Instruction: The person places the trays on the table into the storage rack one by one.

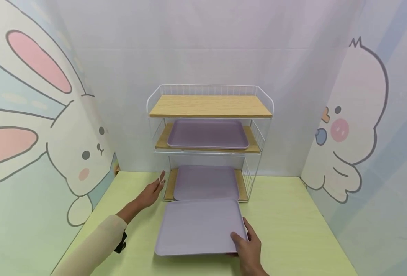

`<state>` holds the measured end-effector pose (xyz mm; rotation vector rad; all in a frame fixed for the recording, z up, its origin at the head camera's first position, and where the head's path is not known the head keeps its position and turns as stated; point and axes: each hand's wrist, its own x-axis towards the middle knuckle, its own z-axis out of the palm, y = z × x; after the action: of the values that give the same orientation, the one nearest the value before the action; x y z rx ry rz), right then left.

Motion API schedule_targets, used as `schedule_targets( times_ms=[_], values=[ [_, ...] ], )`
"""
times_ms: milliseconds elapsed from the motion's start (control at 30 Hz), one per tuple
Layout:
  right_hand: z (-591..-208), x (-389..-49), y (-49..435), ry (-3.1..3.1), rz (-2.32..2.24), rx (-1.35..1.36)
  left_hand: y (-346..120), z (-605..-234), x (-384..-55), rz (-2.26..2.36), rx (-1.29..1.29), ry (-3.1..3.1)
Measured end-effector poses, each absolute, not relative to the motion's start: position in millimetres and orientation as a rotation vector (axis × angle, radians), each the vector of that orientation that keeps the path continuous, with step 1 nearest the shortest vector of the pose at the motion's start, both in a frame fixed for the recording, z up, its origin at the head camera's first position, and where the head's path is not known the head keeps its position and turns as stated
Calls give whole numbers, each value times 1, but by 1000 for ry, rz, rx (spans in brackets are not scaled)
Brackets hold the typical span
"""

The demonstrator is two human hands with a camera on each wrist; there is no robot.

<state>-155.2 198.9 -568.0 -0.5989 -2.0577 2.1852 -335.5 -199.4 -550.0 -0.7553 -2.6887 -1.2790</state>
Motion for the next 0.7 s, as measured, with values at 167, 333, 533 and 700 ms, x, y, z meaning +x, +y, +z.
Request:
schedule_targets(
  times_ms=[167,333,533,700],
  values=[
    [-543,-154,196,-2009,2258,-587,-200,-549,-336,-1298,-705,-2744],
    [-514,-160,199,-1973,2317,-578,-199,-550,-337,-1277,-691,-2731],
    [-476,-163,204,-1926,2371,-504,-210,-575,-352,-1264,-816,-2560],
    [-450,-162,205,-1903,2408,-444,-232,-638,-398,-1164,-834,-2500]
  ],
)
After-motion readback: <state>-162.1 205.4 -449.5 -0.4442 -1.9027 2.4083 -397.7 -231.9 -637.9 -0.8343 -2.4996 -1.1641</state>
